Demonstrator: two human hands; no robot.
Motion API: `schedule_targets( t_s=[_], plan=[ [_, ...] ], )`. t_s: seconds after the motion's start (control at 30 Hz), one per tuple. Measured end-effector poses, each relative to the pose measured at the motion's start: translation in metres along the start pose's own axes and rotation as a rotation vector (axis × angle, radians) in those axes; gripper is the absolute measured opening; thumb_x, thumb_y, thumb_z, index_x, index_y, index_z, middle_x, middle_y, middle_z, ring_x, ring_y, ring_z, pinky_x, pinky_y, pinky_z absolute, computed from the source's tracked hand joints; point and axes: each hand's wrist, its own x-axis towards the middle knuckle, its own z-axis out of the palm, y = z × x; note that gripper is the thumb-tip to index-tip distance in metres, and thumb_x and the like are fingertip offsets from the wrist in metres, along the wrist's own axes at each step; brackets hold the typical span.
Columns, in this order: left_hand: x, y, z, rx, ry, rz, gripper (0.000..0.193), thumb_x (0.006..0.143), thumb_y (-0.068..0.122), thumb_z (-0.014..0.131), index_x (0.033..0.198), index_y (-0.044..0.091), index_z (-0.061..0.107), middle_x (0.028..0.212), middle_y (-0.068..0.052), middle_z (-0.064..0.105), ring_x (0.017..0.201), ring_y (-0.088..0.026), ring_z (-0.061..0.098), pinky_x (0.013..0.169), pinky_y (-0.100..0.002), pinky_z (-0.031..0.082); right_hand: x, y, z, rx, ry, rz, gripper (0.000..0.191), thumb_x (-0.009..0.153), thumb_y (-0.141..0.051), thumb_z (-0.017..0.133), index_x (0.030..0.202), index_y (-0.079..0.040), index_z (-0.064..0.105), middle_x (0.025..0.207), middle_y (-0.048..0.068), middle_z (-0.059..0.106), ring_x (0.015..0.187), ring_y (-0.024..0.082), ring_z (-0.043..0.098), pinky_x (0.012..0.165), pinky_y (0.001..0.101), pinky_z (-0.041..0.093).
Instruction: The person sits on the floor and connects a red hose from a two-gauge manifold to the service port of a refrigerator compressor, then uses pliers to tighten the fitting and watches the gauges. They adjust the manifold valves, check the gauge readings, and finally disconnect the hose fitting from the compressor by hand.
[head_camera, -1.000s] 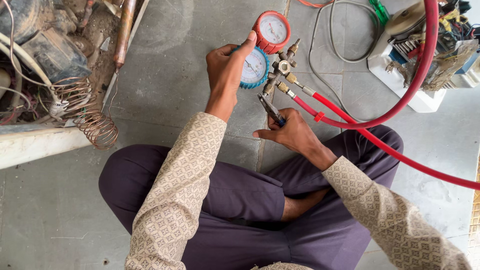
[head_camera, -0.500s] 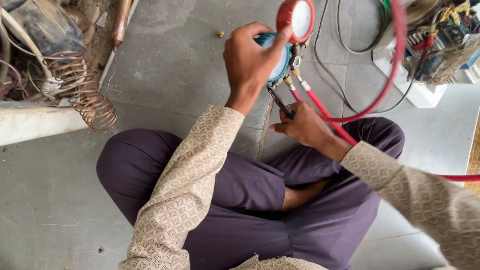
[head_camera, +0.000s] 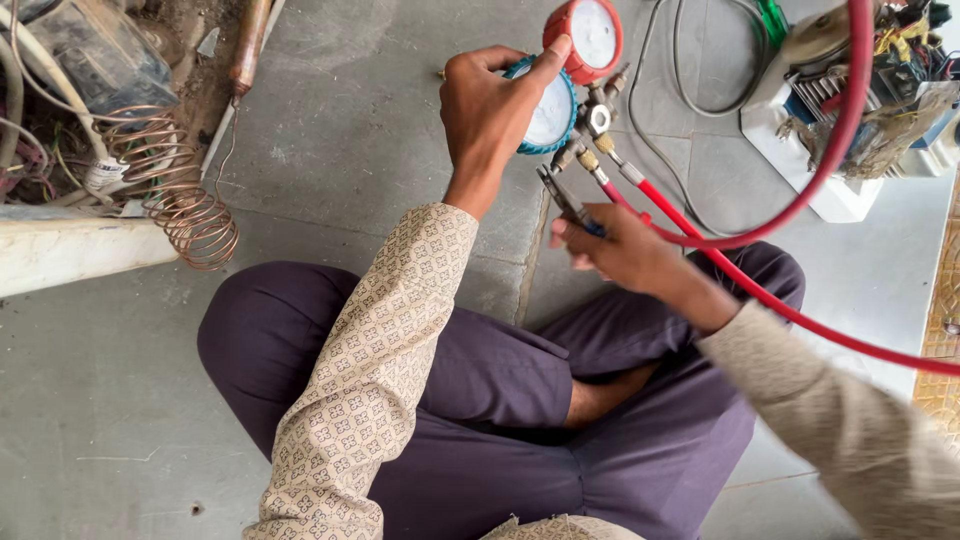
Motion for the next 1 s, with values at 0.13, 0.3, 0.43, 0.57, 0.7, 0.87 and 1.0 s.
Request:
schedule_targets(
  t_s=[0.13, 0.3, 0.43, 0.57, 0.7, 0.87, 1.0],
  plan=[
    [-0.002, -0.001, 0.003, -0.001, -0.054, -0.005, 0.046, 0.074, 0.05, 0.082, 0.066, 0.005, 0.076, 0.057, -0.003, 0.071, 0.053, -0.014, 0.066, 0.055, -0.033, 0.052, 0.012, 0.033, 0.025, 0.105, 0.092, -0.288, 0.041, 0.101, -0.045, 0.06, 0.089, -0.007, 0.067, 0.068, -0.005, 0.059, 0.062, 0.005, 0.053, 0.055, 0.0241, 0.044],
    [-0.003, -0.001, 0.004, 0.001, -0.074, -0.072, 0.047, 0.075, 0.048, 0.083, 0.065, 0.003, 0.075, 0.058, -0.004, 0.068, 0.054, -0.014, 0.063, 0.056, -0.033, 0.051, 0.016, 0.03, 0.043, 0.25, 0.135, -0.057, 0.053, 0.099, -0.048, 0.064, 0.071, -0.003, 0.057, 0.058, -0.001, 0.056, 0.051, 0.008, 0.052, 0.047, 0.0257, 0.043],
    [-0.003, -0.005, 0.005, 0.062, -0.044, 0.026, 0.043, 0.073, 0.049, 0.082, 0.07, 0.005, 0.077, 0.058, -0.005, 0.072, 0.053, -0.014, 0.07, 0.056, -0.033, 0.056, -0.002, 0.001, 0.031, 0.091, 0.108, 0.18, 0.059, 0.095, -0.054, 0.065, 0.067, -0.004, 0.051, 0.053, 0.0, 0.048, 0.042, 0.011, 0.047, 0.039, 0.0303, 0.039],
    [-0.009, -0.012, 0.012, 0.186, 0.037, 0.167, 0.045, 0.07, 0.048, 0.085, 0.071, 0.004, 0.078, 0.061, -0.008, 0.073, 0.056, -0.019, 0.071, 0.059, -0.036, 0.055, -0.001, -0.031, -0.014, -0.142, -0.157, 0.353, 0.054, 0.091, -0.056, 0.063, 0.07, -0.009, 0.048, 0.053, -0.003, 0.04, 0.041, 0.014, 0.04, 0.037, 0.035, 0.032],
    [-0.013, -0.01, 0.014, 0.106, -0.034, 0.094, 0.045, 0.073, 0.05, 0.081, 0.074, 0.005, 0.079, 0.062, -0.006, 0.075, 0.056, -0.016, 0.073, 0.059, -0.034, 0.057, 0.013, -0.04, -0.041, -0.328, -0.294, 0.449, 0.062, 0.093, -0.057, 0.063, 0.068, -0.003, 0.047, 0.052, 0.0, 0.042, 0.041, 0.016, 0.045, 0.037, 0.0332, 0.04],
    [0.006, -0.005, 0.005, -0.024, -0.008, 0.019, 0.046, 0.072, 0.051, 0.083, 0.073, 0.004, 0.081, 0.063, -0.003, 0.076, 0.057, -0.013, 0.07, 0.058, -0.032, 0.056, 0.006, 0.001, -0.004, 0.109, -0.027, 0.289, 0.051, 0.091, -0.054, 0.066, 0.073, -0.008, 0.055, 0.053, 0.0, 0.051, 0.044, 0.011, 0.045, 0.039, 0.0303, 0.036],
    [0.007, -0.011, 0.006, -0.052, -0.062, 0.017, 0.047, 0.075, 0.048, 0.084, 0.074, 0.001, 0.079, 0.062, -0.004, 0.071, 0.055, -0.013, 0.065, 0.056, -0.032, 0.053, 0.013, 0.027, 0.034, 0.168, 0.164, -0.139, 0.051, 0.095, -0.052, 0.064, 0.074, -0.006, 0.063, 0.057, 0.0, 0.058, 0.05, 0.008, 0.053, 0.047, 0.0283, 0.042]
  ],
)
